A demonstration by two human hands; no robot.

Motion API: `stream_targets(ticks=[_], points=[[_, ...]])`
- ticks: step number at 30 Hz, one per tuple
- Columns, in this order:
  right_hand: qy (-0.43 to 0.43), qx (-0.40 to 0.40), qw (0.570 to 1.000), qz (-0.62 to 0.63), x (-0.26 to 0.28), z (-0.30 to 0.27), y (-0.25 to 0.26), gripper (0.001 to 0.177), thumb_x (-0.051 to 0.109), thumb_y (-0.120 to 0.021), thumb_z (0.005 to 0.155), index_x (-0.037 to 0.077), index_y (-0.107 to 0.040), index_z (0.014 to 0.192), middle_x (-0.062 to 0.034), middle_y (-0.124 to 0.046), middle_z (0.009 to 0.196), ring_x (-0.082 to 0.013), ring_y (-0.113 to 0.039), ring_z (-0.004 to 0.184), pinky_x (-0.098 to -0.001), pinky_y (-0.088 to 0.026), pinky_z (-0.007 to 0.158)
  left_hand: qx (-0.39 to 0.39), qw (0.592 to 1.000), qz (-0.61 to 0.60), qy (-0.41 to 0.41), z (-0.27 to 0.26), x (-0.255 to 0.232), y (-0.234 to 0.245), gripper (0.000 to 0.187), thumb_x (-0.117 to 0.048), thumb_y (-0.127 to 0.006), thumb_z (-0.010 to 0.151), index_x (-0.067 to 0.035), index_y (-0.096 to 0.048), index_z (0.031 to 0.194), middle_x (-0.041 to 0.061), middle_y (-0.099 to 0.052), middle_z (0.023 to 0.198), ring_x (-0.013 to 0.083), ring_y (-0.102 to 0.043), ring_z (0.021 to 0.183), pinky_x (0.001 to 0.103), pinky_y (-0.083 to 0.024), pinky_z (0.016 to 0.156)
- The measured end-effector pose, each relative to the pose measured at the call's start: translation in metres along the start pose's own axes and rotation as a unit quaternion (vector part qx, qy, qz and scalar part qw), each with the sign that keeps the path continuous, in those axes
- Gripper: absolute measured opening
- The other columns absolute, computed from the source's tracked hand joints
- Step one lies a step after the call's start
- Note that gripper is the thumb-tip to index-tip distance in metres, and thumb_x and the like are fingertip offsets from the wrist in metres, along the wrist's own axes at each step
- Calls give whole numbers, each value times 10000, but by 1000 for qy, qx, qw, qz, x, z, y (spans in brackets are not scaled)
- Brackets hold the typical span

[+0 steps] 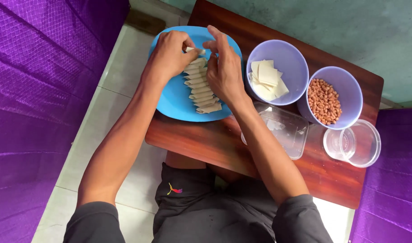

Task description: Wrapping individual peanuts in small squares of dough to prepare snacks.

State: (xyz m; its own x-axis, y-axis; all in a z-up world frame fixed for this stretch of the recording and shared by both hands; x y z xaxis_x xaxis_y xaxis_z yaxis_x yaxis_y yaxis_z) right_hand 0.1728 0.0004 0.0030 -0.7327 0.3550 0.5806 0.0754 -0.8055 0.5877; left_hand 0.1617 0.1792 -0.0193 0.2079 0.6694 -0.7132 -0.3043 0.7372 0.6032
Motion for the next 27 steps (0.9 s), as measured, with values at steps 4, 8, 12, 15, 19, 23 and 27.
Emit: stream_targets(ticks=[4,8,12,15,19,23,27], points=[[-12,23,1000,-9,-10,1,-4,683,-190,-494,822,78,-403,1443,-177,-740,1162,-265,-723,862,-350,-573,763,23,999,18,15,6,7,-7,228,-153,-810,819,37,-697,765,110,-623,617,233,-542,511,394,-500,545],[-8,40,999,-14,-16,-2,-8,707,-178,-489,834,102,-376,1473,-144,-758,1124,-230,-684,835,-334,-563,763,56,997,37,45,3,11,-9,190,-142,-762,821,28,-710,754,114,-683,669,246,-607,547,411,-534,571],[-1,46,999,-3,-14,0,-9,699,-188,-486,832,79,-379,1469,-141,-757,1091,-226,-682,808,-328,-570,748,43,997,61,16,3,9,-7,99,-85,-786,772,9,-753,775,116,-681,700,263,-643,604,417,-548,612],[1,48,999,-12,-16,-1,-11,712,-186,-486,830,93,-373,1475,-120,-751,1080,-231,-662,858,-338,-563,783,27,998,62,1,3,4,-3,31,-15,-751,769,-6,-746,739,112,-661,792,276,-658,692,432,-552,666],[-5,53,998,-13,-16,0,-10,734,-187,-489,818,100,-371,1484,-115,-742,1079,-240,-662,895,-344,-565,808,22,998,63,-3,2,5,-3,30,-11,-756,768,-33,-775,759,120,-654,851,281,-662,796,435,-556,734],[0,61,998,-8,-19,0,-11,740,-195,-483,824,103,-363,1491,-119,-746,1082,-224,-646,860,-343,-571,831,39,998,59,-3,3,6,-1,40,-5,-743,781,-12,-767,750,90,-643,691,232,-624,628,405,-549,647],[0,61,998,6,-15,2,-11,698,-205,-475,830,93,-396,1457,-118,-737,1069,-222,-643,853,-338,-568,790,57,997,50,12,3,3,1,45,-8,-741,808,-7,-784,794,82,-657,621,199,-605,532,387,-544,591]])
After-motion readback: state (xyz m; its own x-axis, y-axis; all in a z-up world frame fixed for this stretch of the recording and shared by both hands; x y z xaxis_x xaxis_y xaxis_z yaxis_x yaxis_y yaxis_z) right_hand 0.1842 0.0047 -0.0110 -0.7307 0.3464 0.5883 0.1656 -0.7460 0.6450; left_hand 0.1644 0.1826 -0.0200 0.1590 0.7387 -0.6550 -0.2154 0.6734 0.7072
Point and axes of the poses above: each hand's wrist, its own z-axis towards the middle knuckle, its own y-axis out of the back of the hand, x = y × z, the point moved 1 cm from there along z, towards the middle knuckle
